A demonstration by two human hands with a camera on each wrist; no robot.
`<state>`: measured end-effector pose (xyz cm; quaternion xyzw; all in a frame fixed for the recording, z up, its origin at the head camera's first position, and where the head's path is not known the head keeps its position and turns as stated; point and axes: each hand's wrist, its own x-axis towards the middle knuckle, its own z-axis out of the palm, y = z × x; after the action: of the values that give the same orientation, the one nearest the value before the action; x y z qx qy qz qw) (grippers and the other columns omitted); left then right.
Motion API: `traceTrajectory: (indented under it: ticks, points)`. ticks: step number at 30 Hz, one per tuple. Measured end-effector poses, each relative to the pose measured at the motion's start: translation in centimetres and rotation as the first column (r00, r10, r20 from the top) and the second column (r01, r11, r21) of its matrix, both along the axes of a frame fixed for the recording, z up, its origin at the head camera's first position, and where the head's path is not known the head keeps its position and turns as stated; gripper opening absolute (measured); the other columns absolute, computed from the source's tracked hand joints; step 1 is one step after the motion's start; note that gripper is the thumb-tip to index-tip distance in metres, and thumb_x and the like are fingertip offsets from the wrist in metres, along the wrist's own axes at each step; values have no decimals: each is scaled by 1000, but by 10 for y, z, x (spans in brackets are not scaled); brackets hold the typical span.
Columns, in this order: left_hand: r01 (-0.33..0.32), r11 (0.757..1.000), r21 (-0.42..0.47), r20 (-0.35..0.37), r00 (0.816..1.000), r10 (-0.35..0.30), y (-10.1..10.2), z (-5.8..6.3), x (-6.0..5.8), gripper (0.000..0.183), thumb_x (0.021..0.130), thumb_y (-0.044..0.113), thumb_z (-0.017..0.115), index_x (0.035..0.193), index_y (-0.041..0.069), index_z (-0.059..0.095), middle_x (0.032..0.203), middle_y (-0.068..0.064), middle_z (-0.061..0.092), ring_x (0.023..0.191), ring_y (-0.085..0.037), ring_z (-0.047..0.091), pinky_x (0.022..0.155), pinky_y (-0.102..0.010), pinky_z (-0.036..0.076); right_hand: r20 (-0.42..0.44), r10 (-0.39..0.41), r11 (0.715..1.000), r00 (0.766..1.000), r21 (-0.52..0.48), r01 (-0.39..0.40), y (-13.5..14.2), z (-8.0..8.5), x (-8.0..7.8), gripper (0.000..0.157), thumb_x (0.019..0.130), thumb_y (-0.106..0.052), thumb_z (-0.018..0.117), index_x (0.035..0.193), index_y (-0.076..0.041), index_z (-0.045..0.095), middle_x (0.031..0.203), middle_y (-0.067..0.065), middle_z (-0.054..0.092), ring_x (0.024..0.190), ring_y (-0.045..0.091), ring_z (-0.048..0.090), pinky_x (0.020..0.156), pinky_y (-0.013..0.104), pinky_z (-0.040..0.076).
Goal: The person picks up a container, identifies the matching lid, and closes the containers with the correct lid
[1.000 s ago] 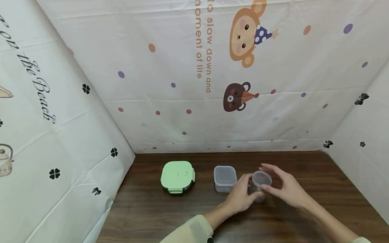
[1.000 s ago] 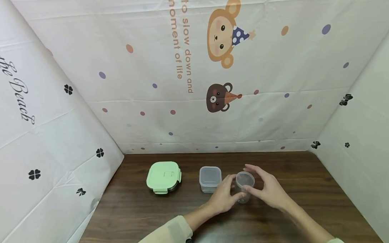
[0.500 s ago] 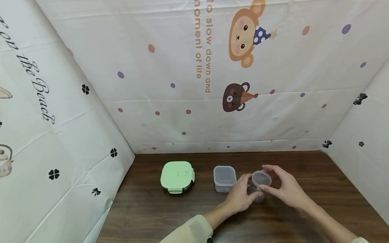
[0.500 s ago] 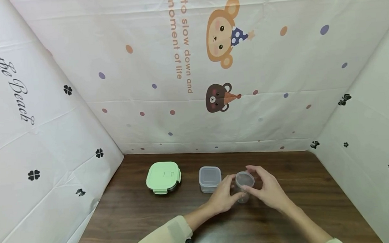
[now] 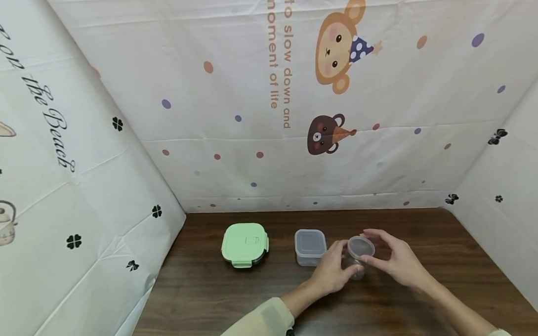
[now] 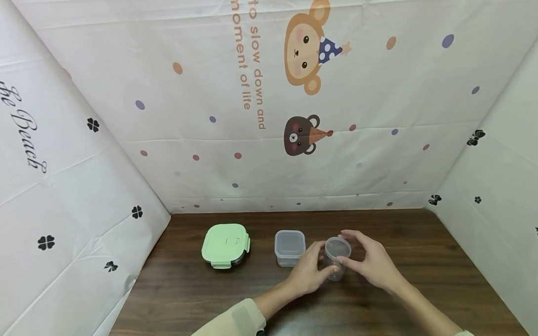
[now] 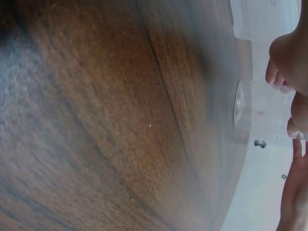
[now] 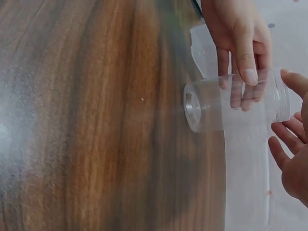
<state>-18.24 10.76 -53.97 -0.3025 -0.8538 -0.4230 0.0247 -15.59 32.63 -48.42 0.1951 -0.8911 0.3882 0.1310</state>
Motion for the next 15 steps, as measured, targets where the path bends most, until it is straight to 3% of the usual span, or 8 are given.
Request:
traceTrajectory:
  ticks: [6, 10, 15]
  points:
    - [-16, 1000, -4, 8, 1000, 16, 1, 1, 0, 60, 99, 36, 78, 148, 11, 52, 134, 1, 62, 115, -6, 63, 95, -15, 50, 2, -7, 1000, 1000, -7, 7, 0, -1, 0, 63, 89, -21, 89, 145, -18, 60, 132, 3, 71, 109, 21, 71, 87, 27, 59]
    - [-21, 999, -35, 22, 1000, 21, 2, 4, 2, 68, 97, 42, 79, 152, 12, 50, 136, 2, 62, 116, -6, 62, 95, -18, 51, 0, 17, 1000, 1000, -6, -17, 0, 0, 0, 66, 89, -19, 89, 147, -14, 58, 136, 7, 69, 109, 19, 70, 88, 20, 56]
    - [-14, 996, -90, 38, 999, 17, 2, 15, 5, 87, 94, 51, 79, 159, 7, 41, 149, -3, 56, 131, -12, 57, 104, -27, 50, -17, 32, 999, 999, 21, -31, 1, 4, -2, 72, 87, -19, 91, 149, -9, 56, 142, 12, 65, 118, 25, 67, 94, 13, 50]
